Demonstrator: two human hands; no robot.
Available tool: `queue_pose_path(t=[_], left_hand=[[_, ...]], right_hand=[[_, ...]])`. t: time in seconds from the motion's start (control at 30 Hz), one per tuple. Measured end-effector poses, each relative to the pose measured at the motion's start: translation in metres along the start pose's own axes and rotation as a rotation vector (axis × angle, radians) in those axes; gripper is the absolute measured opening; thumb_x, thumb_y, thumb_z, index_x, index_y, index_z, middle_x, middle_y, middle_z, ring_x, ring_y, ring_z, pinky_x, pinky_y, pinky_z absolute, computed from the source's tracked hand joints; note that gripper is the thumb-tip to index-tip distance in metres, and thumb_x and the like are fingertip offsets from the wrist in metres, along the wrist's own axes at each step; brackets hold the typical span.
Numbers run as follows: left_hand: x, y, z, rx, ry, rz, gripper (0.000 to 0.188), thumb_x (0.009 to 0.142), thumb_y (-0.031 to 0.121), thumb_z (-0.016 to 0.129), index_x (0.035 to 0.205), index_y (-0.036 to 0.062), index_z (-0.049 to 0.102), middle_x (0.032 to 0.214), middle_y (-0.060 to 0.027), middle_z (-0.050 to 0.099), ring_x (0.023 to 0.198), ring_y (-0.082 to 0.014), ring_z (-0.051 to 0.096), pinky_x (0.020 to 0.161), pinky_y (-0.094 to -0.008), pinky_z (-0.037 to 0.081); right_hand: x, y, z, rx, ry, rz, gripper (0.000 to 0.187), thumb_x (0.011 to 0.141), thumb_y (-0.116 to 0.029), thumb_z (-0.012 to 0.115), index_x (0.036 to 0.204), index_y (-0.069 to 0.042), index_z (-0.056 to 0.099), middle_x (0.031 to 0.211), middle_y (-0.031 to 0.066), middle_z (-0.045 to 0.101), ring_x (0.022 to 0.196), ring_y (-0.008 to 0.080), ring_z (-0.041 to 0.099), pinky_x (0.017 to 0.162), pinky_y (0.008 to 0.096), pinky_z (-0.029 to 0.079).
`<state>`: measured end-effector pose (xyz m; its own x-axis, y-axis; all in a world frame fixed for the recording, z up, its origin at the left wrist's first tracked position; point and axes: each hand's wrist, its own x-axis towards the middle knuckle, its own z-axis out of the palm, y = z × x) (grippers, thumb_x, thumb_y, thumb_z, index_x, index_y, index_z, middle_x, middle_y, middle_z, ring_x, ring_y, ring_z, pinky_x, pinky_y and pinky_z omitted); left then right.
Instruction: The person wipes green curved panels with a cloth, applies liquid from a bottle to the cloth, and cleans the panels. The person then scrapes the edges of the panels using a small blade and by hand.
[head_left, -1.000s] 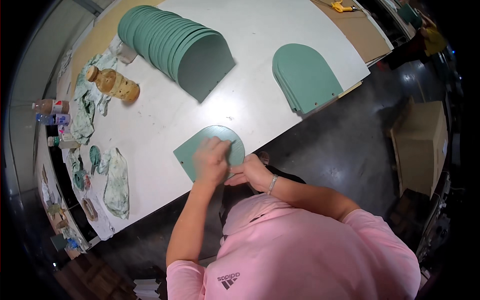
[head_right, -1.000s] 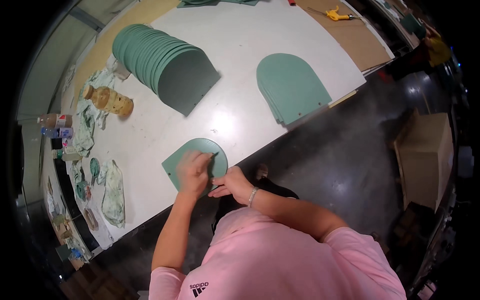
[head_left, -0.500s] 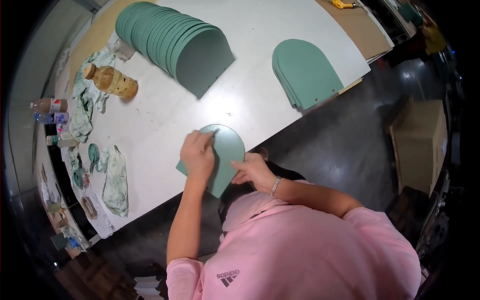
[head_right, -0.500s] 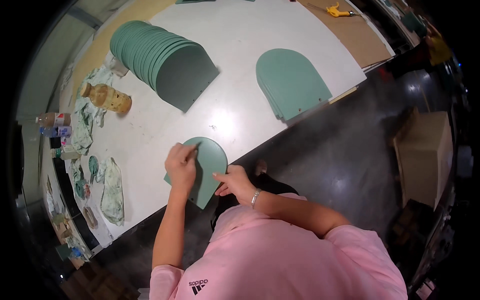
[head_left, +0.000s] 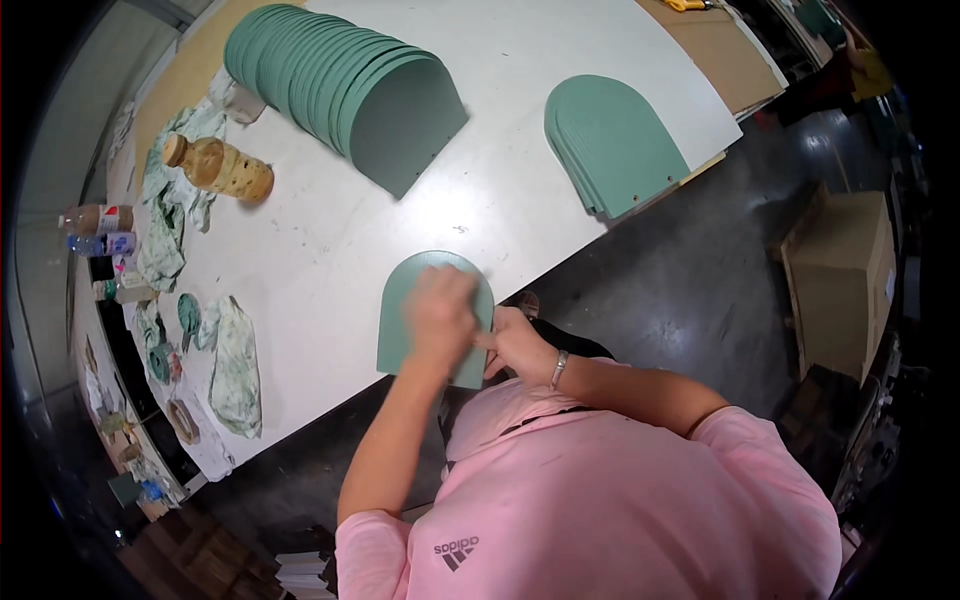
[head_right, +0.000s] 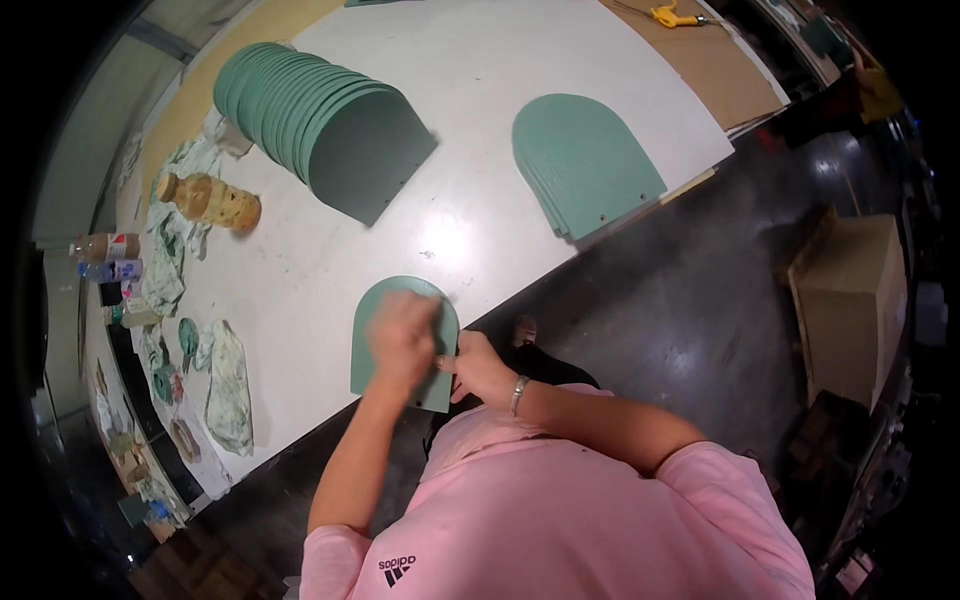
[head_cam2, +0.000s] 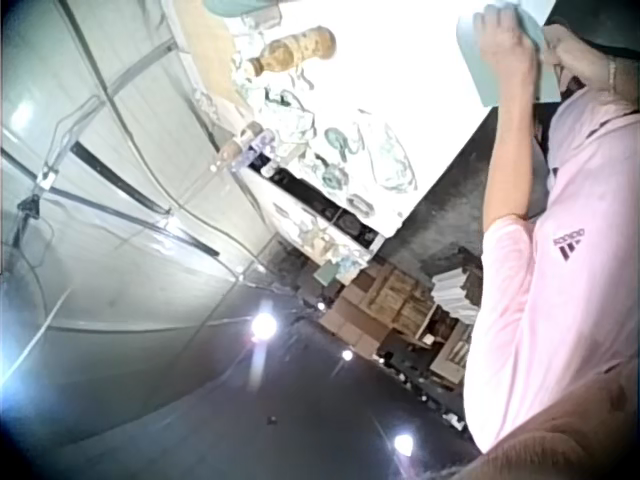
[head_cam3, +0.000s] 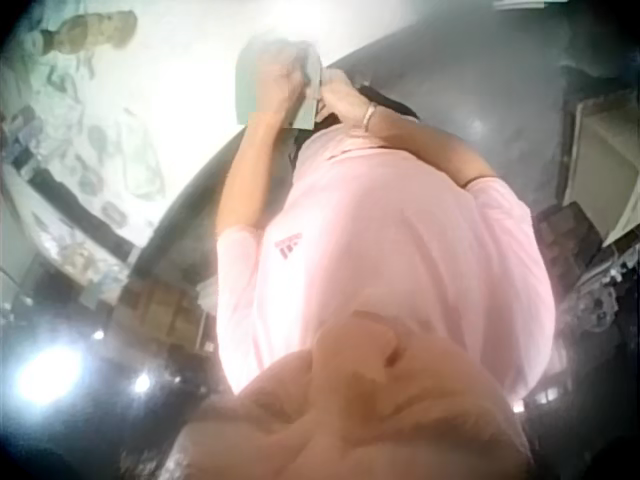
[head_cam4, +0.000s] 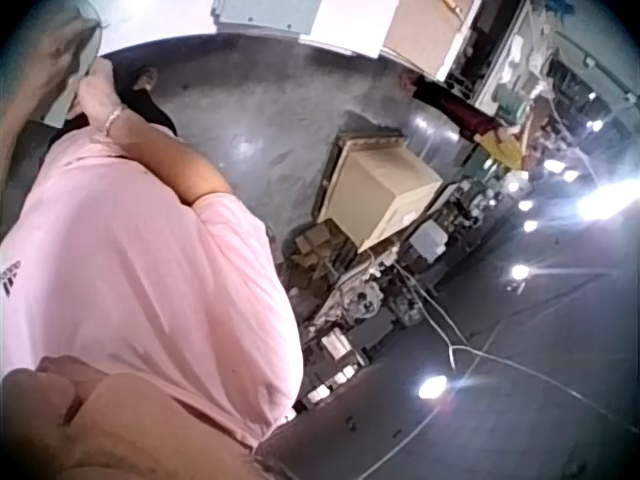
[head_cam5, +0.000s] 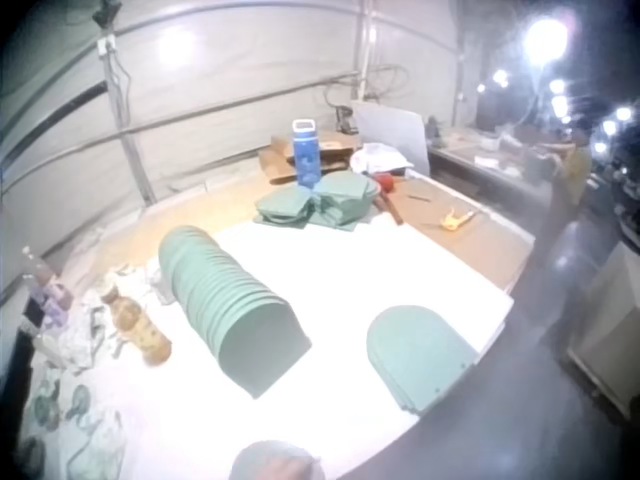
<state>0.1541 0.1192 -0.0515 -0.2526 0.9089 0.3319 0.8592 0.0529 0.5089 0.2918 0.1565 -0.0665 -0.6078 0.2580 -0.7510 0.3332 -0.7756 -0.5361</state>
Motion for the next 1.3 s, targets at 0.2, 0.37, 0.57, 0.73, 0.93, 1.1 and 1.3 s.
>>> queue_pose_path(t=[0.2,0.37,0.57,0.73,0.93,1.1,1.3], left_hand=[[-0.011,0.017,-0.004,0.004,-0.075,-0.013,0.021,0.069,-0.003,0.06,0.084,0.0073,0.07,0.075,-0.0101,0.057,0.07,-0.03,0.056,0.06,-0.0411,0.045],[0.008,-0.014,-0.007,-0.001,0.019,-0.149,0.022,0.067,-0.002,0.062,0.084,0.0091,0.07,0.075,-0.009,0.057,0.071,-0.0287,0.057,0.061,-0.04,0.047],[-0.007,0.001,-0.006,-0.088,-0.093,0.01,0.019,0.069,-0.004,0.061,0.083,0.0058,0.068,0.074,-0.011,0.056,0.07,-0.0305,0.056,0.059,-0.0416,0.045],[-0.005,0.012,-0.011,0.03,-0.044,-0.028,0.019,0.07,-0.004,0.062,0.084,0.0068,0.069,0.072,-0.0108,0.054,0.069,-0.0304,0.056,0.058,-0.0416,0.045],[0.002,-0.017,-0.008,0.063,0.063,-0.058,0.018,0.07,-0.003,0.062,0.083,0.0072,0.069,0.071,-0.0107,0.054,0.068,-0.031,0.056,0.059,-0.0418,0.046],[0.002,-0.008,-0.005,0.052,0.097,-0.063,0.017,0.07,-0.003,0.061,0.082,0.005,0.068,0.07,-0.012,0.054,0.069,-0.0329,0.056,0.061,-0.0443,0.045],[-0.005,0.002,0.003,-0.036,0.021,-0.095,0.019,0.07,-0.003,0.059,0.084,0.0056,0.07,0.073,-0.0128,0.058,0.07,-0.033,0.057,0.063,-0.0442,0.046]], right_hand=[[0.004,0.004,-0.006,-0.058,0.025,-0.085,0.016,0.093,-0.006,0.058,0.1,0.008,0.06,0.081,0.0134,0.065,0.061,0.0203,0.065,0.051,0.0325,0.056],[-0.001,-0.009,-0.002,-0.072,0.028,-0.066,0.01,0.088,0.0,0.056,0.091,0.008,0.059,0.069,0.0112,0.06,0.059,0.0212,0.063,0.046,0.0317,0.053],[0.008,0.003,-0.012,-0.076,0.05,-0.057,0.015,0.089,-0.007,0.063,0.088,0.008,0.062,0.07,0.0116,0.063,0.054,0.0182,0.061,0.044,0.0297,0.049],[0.009,0.002,-0.016,-0.05,-0.005,-0.069,0.015,0.087,-0.009,0.066,0.085,0.006,0.063,0.07,0.0107,0.063,0.053,0.0172,0.061,0.048,0.0287,0.052],[0.005,-0.004,-0.009,-0.07,-0.003,-0.058,0.016,0.087,-0.008,0.068,0.083,0.007,0.064,0.07,0.0112,0.064,0.051,0.0179,0.061,0.046,0.0281,0.051],[0.009,0.0,-0.01,-0.078,0.013,-0.074,0.017,0.087,-0.008,0.067,0.081,0.007,0.062,0.069,0.0134,0.063,0.051,0.0197,0.061,0.044,0.0304,0.05],[0.008,0.0,-0.011,-0.044,0.033,-0.059,0.015,0.086,-0.006,0.064,0.085,0.009,0.062,0.069,0.0142,0.063,0.051,0.0213,0.061,0.043,0.0322,0.049]])
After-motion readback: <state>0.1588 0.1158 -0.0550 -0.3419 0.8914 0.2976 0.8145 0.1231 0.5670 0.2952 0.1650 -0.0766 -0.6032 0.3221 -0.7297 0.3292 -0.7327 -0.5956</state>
